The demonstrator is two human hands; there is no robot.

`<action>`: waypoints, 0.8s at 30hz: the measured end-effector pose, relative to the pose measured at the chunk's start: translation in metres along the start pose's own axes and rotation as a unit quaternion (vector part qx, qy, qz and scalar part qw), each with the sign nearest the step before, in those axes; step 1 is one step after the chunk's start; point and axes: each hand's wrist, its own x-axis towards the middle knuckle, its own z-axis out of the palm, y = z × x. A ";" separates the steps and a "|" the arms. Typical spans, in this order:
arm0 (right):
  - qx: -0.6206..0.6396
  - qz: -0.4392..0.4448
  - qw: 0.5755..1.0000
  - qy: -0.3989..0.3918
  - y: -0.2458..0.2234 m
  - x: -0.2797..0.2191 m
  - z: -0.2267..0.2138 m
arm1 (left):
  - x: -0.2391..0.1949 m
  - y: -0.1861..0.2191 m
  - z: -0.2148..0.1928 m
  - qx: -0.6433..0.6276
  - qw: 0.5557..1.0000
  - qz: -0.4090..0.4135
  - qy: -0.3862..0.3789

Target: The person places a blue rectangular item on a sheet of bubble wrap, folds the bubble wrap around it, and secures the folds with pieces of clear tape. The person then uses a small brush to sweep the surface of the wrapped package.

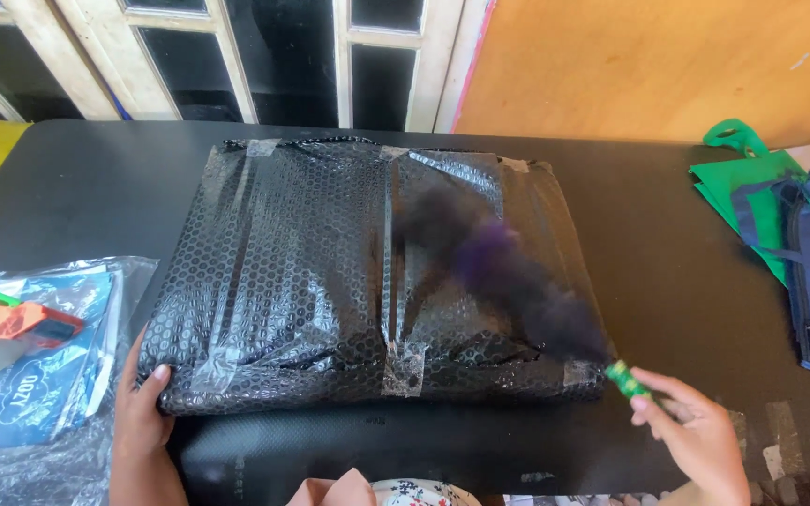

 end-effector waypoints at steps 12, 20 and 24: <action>0.067 -0.132 0.989 -0.006 0.033 0.002 -0.004 | 0.002 -0.002 -0.002 0.000 1.000 0.005 -0.004; 0.017 -0.011 0.999 -0.046 0.009 0.007 -0.001 | -0.006 0.011 0.007 0.012 1.000 0.005 -0.004; 0.003 -0.020 0.992 0.123 -0.006 0.016 0.014 | -0.004 0.007 0.005 0.010 1.000 0.014 -0.011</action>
